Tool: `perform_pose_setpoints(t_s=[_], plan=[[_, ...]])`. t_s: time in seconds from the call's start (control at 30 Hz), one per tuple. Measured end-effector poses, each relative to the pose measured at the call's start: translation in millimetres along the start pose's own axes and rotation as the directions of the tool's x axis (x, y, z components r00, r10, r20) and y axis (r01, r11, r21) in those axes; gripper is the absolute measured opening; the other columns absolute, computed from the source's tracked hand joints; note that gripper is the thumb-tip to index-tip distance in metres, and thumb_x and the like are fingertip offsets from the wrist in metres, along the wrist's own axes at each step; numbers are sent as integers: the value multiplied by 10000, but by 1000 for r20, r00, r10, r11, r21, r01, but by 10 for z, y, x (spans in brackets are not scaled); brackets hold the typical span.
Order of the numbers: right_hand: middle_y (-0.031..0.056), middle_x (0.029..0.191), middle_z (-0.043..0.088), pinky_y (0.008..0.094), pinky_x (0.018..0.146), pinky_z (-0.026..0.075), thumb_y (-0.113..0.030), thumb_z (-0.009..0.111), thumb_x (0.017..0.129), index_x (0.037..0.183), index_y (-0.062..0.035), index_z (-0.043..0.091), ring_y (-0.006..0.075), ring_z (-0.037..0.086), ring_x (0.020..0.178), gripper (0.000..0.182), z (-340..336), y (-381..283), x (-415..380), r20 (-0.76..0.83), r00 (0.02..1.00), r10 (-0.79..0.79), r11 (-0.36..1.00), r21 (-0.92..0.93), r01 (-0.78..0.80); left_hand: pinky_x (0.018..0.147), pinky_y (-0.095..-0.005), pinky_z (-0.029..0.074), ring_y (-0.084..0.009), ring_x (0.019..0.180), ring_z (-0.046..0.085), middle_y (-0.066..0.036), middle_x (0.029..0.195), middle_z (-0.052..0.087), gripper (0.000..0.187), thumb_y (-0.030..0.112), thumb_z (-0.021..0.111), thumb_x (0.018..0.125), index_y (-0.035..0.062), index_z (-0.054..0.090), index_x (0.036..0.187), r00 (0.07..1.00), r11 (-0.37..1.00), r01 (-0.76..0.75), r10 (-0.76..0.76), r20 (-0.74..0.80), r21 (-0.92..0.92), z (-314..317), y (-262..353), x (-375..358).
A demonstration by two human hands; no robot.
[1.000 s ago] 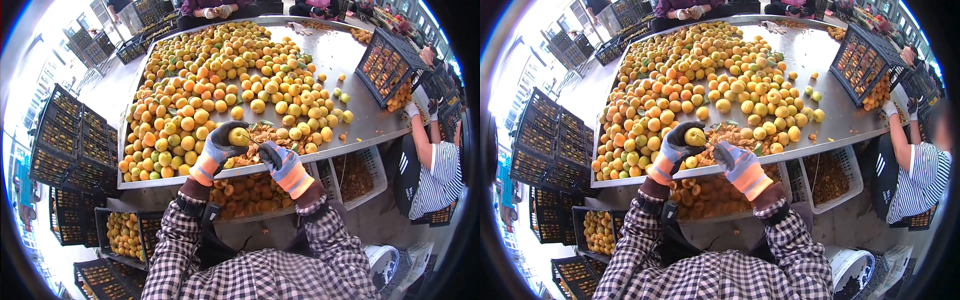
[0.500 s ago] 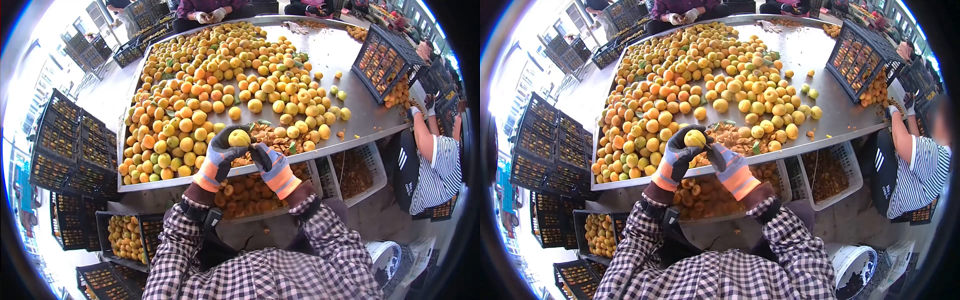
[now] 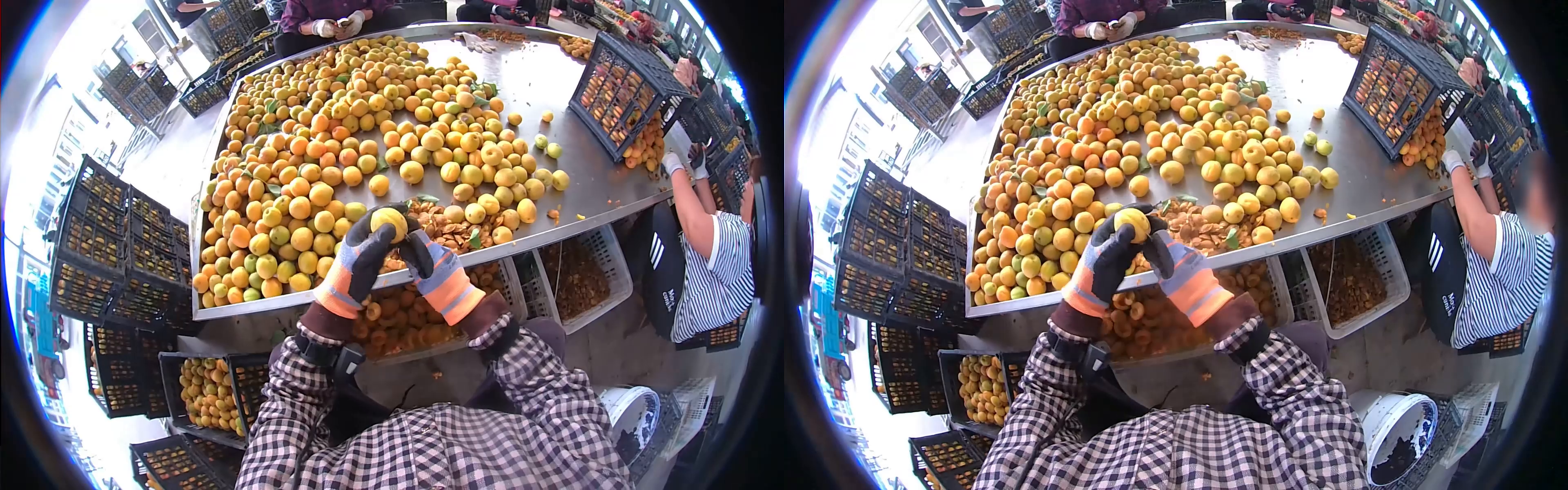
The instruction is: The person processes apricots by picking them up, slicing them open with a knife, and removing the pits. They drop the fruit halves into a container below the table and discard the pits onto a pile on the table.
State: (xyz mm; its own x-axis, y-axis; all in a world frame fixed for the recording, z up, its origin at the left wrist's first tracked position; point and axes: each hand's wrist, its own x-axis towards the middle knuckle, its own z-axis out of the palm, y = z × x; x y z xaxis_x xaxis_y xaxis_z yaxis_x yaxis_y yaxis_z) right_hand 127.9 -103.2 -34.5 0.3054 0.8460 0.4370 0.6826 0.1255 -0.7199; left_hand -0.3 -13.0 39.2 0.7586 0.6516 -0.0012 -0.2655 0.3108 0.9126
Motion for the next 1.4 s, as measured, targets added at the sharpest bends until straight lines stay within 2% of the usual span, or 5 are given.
perform_pose_setpoints(t_s=[0.9, 1.07, 1.2, 1.27, 1.4], plan=[[194, 864, 640, 481, 641, 499, -165, 635, 870, 1015, -83, 556, 429, 613, 804, 185, 0, -89, 32, -74, 997, 14, 997, 81, -8, 940, -290, 430, -118, 1036, 572, -47, 1077, 640, 414, 310, 574, 950, -8, 577, 1215, 997, 973, 29, -46, -68, -229, 33, -292, 7], [204, 823, 634, 484, 646, 493, -173, 635, 870, 1021, -78, 557, 430, 608, 804, 194, -59, -42, 21, 25, 999, 43, 997, 63, -45, 876, -268, 489, -127, 975, 611, -54, 1101, 647, 410, 150, 718, 841, -26, 592, 1189, 987, 835, -159, 151, 57, 528, -291, -160, 172], [210, 811, 632, 482, 638, 492, -202, 627, 880, 1008, -76, 553, 434, 608, 802, 194, -27, -93, 39, -14, 999, 31, 996, 78, -30, 858, -272, 486, -130, 955, 615, -47, 1059, 652, 404, 238, 677, 890, -11, 582, 1193, 985, 885, -163, 174, 15, 437, -146, -204, 90], [208, 806, 633, 483, 638, 493, -214, 614, 889, 1017, -76, 546, 434, 610, 797, 200, 115, -47, -5, -43, 999, 20, 999, 43, -18, 844, -276, 475, -133, 937, 609, -37, 1013, 649, 407, 327, 598, 944, -1, 581, 1184, 994, 954, 55, -81, -79, -296, 84, -230, 1], [202, 811, 637, 489, 645, 494, -222, 584, 907, 1061, -77, 521, 427, 620, 790, 221, 84, 1, 12, -14, 1000, 27, 999, -18, -28, 776, -297, 468, -175, 882, 601, -51, 955, 643, 393, 385, 536, 970, 13, 611, 1073, 988, 995, -58, 68, -135, 81, 32, -252, 46]])
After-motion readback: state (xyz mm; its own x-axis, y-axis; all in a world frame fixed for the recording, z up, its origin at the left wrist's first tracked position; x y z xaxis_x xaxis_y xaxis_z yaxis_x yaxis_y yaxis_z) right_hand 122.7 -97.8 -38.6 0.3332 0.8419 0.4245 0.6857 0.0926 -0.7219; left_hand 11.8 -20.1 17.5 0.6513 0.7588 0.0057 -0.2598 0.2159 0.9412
